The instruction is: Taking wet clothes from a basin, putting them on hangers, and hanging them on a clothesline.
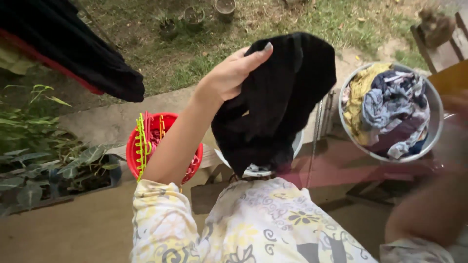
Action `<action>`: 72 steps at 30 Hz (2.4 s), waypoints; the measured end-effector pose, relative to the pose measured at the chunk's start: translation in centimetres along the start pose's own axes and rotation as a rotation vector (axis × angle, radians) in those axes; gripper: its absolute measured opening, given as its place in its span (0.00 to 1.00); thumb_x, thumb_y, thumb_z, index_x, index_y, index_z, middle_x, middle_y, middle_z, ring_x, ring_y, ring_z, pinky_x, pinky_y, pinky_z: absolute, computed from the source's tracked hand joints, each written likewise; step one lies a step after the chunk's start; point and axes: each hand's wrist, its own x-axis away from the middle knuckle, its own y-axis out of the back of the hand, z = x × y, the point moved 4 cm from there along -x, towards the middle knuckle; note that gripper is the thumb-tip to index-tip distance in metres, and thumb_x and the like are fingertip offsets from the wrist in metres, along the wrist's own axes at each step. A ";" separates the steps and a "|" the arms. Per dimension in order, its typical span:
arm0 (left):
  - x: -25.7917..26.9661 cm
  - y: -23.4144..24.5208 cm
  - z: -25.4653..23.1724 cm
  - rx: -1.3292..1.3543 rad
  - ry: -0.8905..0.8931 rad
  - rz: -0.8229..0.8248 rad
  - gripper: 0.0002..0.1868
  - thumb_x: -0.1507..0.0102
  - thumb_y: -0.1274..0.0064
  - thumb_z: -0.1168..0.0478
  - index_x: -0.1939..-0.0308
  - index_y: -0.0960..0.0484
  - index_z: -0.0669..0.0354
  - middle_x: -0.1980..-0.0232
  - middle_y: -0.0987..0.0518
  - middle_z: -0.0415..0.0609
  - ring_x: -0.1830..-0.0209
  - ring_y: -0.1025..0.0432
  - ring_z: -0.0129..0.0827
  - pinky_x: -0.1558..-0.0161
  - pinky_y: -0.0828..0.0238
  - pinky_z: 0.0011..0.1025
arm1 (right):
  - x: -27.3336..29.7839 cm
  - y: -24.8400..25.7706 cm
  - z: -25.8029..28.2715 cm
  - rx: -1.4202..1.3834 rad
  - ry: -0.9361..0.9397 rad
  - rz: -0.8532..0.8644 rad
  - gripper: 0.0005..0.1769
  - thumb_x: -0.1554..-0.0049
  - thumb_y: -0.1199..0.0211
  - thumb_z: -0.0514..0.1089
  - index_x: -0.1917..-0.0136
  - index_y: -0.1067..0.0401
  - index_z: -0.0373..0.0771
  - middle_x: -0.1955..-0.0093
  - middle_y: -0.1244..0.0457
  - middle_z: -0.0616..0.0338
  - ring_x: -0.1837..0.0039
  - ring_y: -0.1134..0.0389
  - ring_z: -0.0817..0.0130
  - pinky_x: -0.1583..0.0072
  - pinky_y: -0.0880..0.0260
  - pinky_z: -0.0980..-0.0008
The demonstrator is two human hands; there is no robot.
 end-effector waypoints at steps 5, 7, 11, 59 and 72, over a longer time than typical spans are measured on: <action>0.3 -0.7 -0.9 0.133 -0.095 0.113 0.22 0.31 0.44 0.50 0.42 0.22 0.65 0.49 0.16 0.48 0.52 0.20 0.30 0.50 0.20 0.33 | -7.8 -16.6 2.1 -0.882 -0.723 0.152 0.16 0.32 0.42 0.45 0.55 0.25 0.32 0.67 0.40 0.67 0.66 0.44 0.81 0.63 0.47 0.77; -0.1 -0.4 -0.6 0.113 -0.120 0.094 0.22 0.31 0.45 0.50 0.41 0.22 0.65 0.48 0.16 0.48 0.52 0.20 0.30 0.50 0.20 0.33 | -11.0 -17.5 4.4 -0.946 -0.715 0.130 0.17 0.31 0.43 0.46 0.56 0.24 0.31 0.69 0.44 0.70 0.67 0.47 0.83 0.64 0.51 0.77; -0.4 0.2 0.6 0.096 -0.173 0.126 0.22 0.29 0.45 0.52 0.40 0.22 0.67 0.47 0.17 0.48 0.51 0.21 0.30 0.48 0.21 0.32 | -14.7 -18.6 6.3 -0.999 -0.714 0.121 0.20 0.30 0.45 0.47 0.57 0.25 0.31 0.73 0.48 0.74 0.70 0.51 0.84 0.66 0.56 0.78; -1.6 -0.4 -2.6 -0.963 -0.269 0.065 0.22 0.26 0.47 0.51 0.63 0.19 0.71 0.73 0.30 0.37 0.73 0.40 0.20 0.70 0.41 0.25 | -16.0 -21.6 14.5 -0.489 -0.296 0.277 0.04 0.42 0.34 0.39 0.53 0.23 0.37 0.68 0.36 0.53 0.66 0.37 0.65 0.62 0.35 0.65; 2.7 -1.9 -0.8 -1.049 -0.519 0.176 0.26 0.29 0.42 0.54 0.31 0.29 0.61 0.39 0.19 0.51 0.38 0.23 0.35 0.36 0.27 0.33 | -15.7 -20.1 12.3 -0.192 -0.366 -0.124 0.10 0.40 0.31 0.38 0.61 0.29 0.36 0.70 0.42 0.53 0.70 0.40 0.58 0.64 0.41 0.61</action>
